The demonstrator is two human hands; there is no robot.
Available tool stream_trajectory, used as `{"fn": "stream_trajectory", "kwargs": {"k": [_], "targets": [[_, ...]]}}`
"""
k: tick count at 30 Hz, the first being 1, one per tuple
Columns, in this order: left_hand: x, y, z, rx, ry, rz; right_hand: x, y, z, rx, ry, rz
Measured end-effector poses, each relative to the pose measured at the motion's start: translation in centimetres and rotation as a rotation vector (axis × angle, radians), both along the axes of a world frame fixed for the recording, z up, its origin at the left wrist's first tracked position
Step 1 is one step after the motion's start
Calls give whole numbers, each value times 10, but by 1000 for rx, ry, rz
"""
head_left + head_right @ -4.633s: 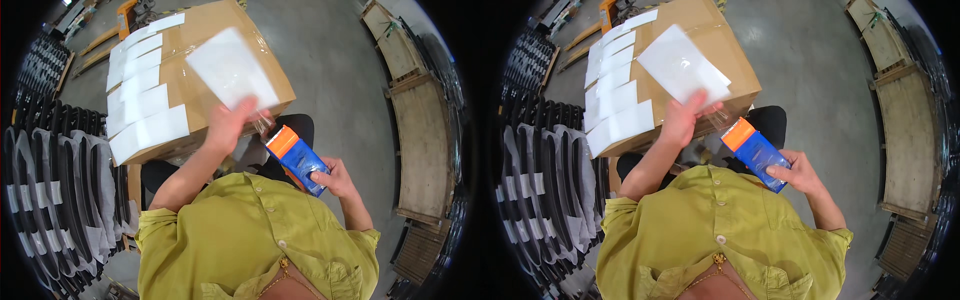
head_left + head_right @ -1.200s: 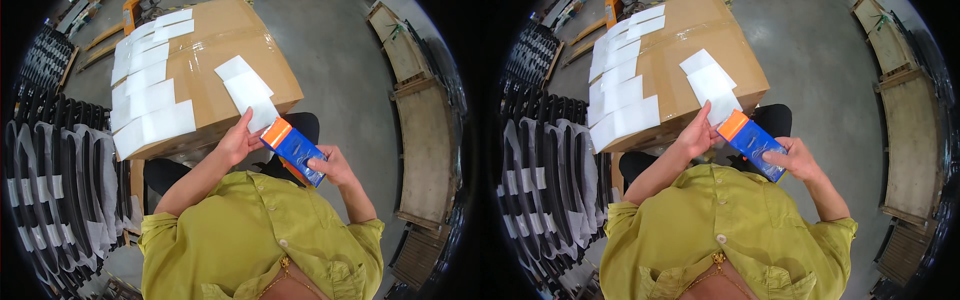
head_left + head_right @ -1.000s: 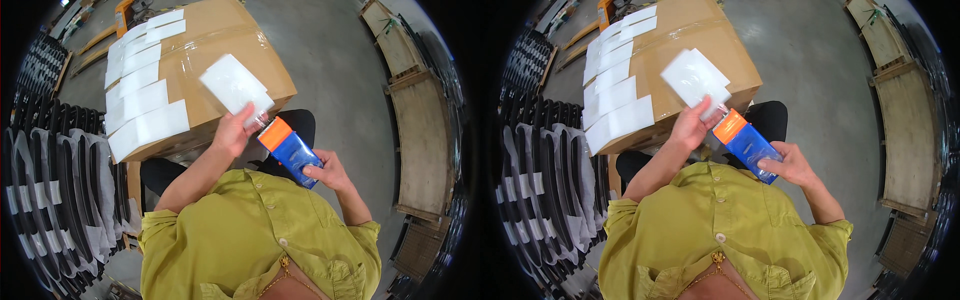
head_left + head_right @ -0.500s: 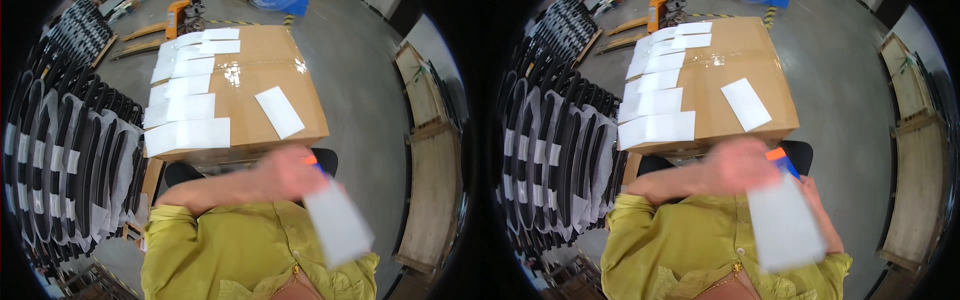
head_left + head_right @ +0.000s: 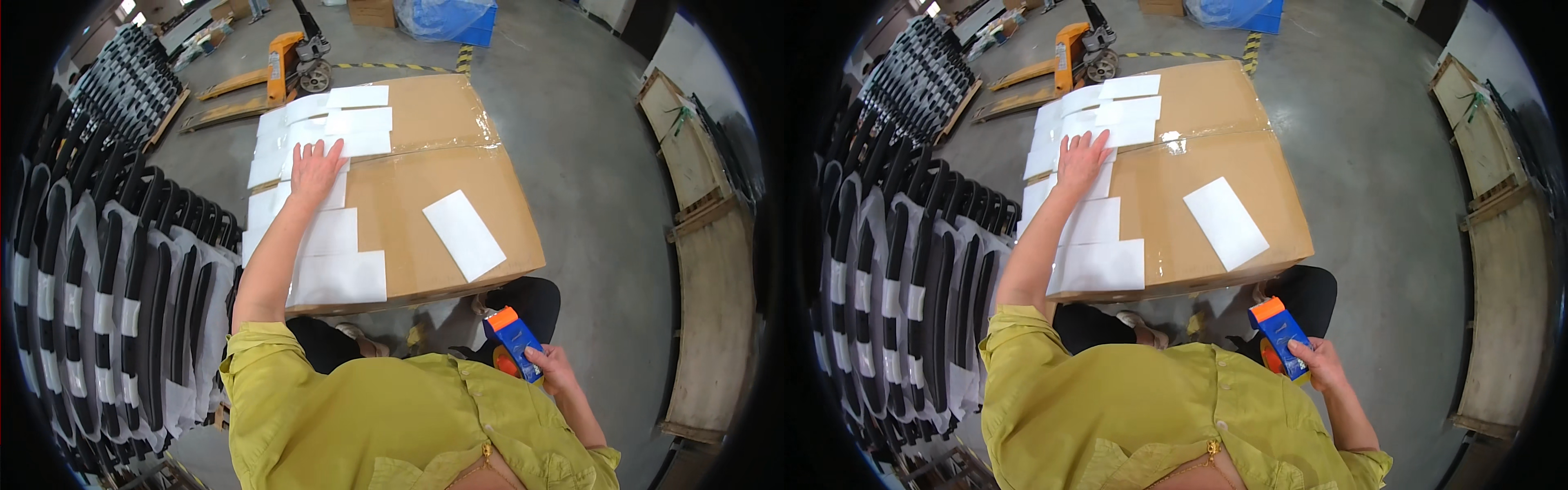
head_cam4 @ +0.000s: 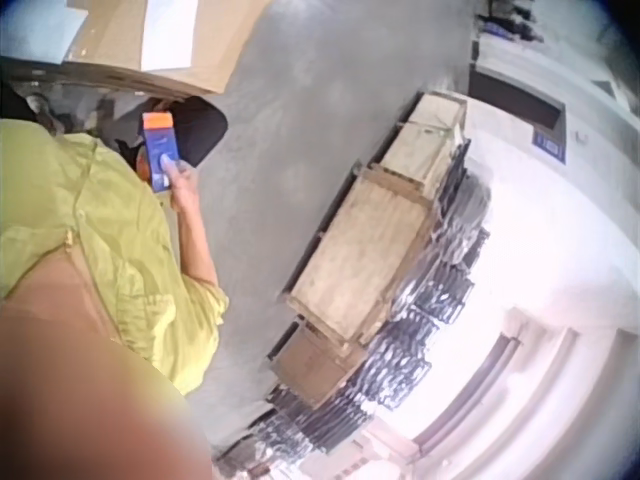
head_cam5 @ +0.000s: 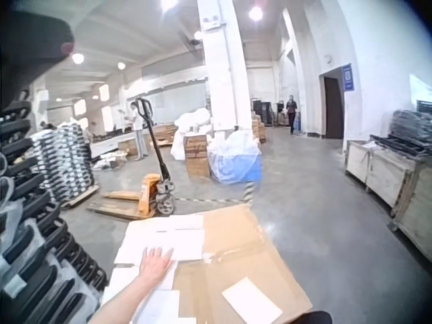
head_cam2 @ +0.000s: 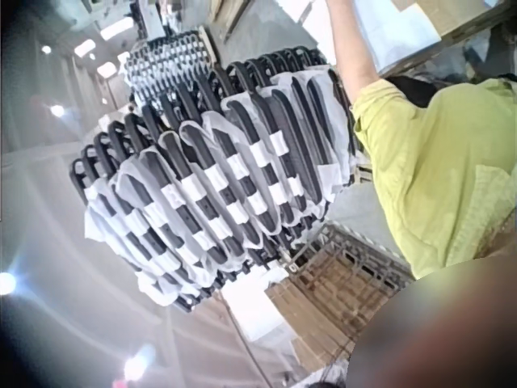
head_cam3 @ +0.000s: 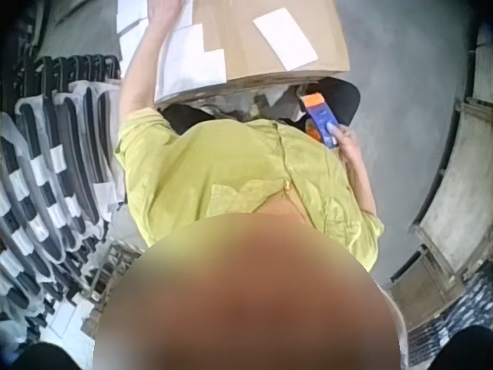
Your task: Taping white foam padding pieces onto a large cardboard box in a warehouse setting.
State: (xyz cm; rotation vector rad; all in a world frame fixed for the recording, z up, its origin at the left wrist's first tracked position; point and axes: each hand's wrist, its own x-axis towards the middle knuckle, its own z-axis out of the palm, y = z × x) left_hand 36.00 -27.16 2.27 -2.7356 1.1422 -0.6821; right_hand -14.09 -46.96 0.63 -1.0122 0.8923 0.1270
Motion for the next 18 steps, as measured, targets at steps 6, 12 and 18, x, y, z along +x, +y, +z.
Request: {"fn": "stream_trajectory", "kwargs": {"k": [6,12,18], "targets": [[12,-10,-27,-131,214,51,1,0,6,26,3,-10],[13,-8,-17,-143,206,31,6,1,19,28,-7,57],[-33,-31,24,-515,34,-193,6,-1,54,-162,-127,127]]}}
